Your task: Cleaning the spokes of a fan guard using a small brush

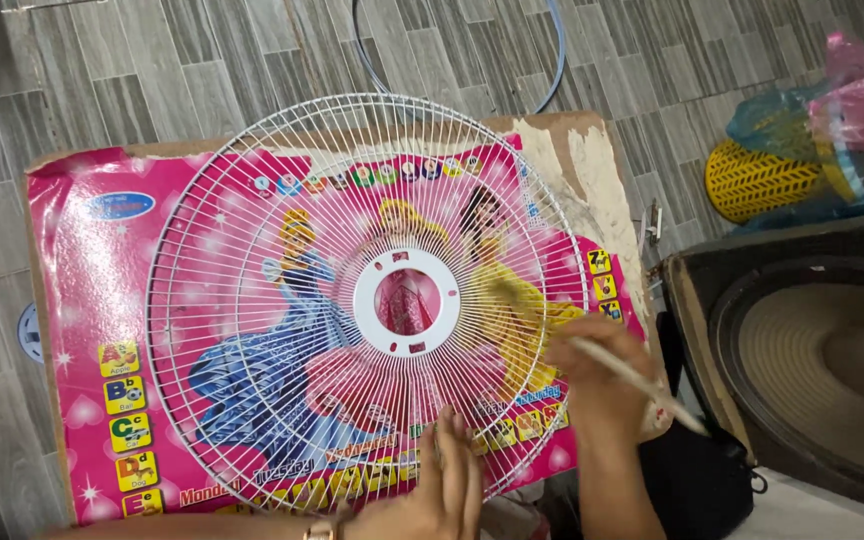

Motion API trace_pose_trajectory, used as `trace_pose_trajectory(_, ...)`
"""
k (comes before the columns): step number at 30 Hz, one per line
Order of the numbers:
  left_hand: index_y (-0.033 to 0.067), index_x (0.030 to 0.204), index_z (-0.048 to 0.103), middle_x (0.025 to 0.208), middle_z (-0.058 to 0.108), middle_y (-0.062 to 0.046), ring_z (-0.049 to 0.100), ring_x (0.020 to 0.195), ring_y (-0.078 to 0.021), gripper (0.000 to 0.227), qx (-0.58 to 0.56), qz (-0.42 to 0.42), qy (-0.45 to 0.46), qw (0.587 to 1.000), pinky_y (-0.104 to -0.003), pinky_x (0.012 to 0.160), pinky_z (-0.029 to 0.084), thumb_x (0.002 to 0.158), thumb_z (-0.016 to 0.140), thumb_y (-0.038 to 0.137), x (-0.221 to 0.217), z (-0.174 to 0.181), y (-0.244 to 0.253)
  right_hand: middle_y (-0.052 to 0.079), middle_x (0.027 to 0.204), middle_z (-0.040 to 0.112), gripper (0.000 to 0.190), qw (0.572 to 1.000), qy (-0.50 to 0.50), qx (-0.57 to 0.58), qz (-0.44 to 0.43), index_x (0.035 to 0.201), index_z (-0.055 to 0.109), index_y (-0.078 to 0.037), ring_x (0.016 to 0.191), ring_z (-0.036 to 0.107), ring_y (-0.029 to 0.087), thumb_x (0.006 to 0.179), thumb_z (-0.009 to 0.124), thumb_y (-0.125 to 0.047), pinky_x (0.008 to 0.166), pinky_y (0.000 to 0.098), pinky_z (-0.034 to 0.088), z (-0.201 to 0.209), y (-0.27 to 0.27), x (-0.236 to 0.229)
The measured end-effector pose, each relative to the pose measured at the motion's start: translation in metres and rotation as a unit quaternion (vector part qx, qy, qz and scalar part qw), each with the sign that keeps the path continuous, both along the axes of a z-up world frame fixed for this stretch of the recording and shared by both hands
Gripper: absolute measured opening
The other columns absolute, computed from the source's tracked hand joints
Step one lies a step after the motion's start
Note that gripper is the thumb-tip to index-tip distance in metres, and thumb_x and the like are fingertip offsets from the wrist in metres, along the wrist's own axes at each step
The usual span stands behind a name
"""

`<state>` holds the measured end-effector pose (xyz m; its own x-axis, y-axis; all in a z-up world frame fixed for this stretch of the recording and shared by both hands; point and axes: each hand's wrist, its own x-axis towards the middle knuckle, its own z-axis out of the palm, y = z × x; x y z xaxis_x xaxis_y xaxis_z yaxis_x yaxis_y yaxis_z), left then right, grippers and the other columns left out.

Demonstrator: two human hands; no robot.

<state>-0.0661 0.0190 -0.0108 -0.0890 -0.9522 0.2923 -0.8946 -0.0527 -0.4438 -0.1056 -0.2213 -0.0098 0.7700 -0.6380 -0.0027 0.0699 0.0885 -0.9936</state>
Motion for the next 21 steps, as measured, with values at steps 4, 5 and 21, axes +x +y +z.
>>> trace_pose_trajectory(4,-0.0117,0.106,0.072,0.101,0.075,-0.025,0.075,0.099,-0.0370,0.022,-0.021,0.055,-0.033,0.998,-0.042,0.076,0.065,0.090,0.066,0.001,-0.012,-0.012,-0.001,0.012,0.082,0.070,0.025,0.982,-0.082,0.112,0.124,0.101,0.073,0.002,0.058,0.066,0.018,0.089,0.082,-0.018,0.051,0.0295,0.057,-0.010,0.036,-0.003)
trace_pose_trajectory(5,-0.0111,0.106,0.073,0.103,0.075,-0.025,0.076,0.097,-0.0357,0.021,-0.027,0.053,-0.032,0.998,-0.041,0.076,0.065,0.089,0.068,0.001,-0.015,-0.017,-0.001,0.009,0.076,0.069,0.018,0.980,-0.065,0.041,0.186,0.097,0.070,0.001,0.055,0.065,0.015,0.097,0.069,-0.017,0.046,0.0238,0.056,-0.010,0.036,0.000)
trace_pose_trajectory(21,-0.0125,0.102,0.072,0.095,0.074,-0.022,0.076,0.091,-0.0322,0.019,-0.043,0.041,-0.026,0.998,-0.033,0.077,0.065,0.087,0.063,-0.004,-0.001,0.003,0.003,0.005,0.050,0.055,0.060,0.974,0.136,-0.153,-0.094,0.066,0.059,-0.006,0.037,0.047,0.015,0.112,0.038,-0.039,0.041,0.0240,0.042,0.042,0.036,0.046)
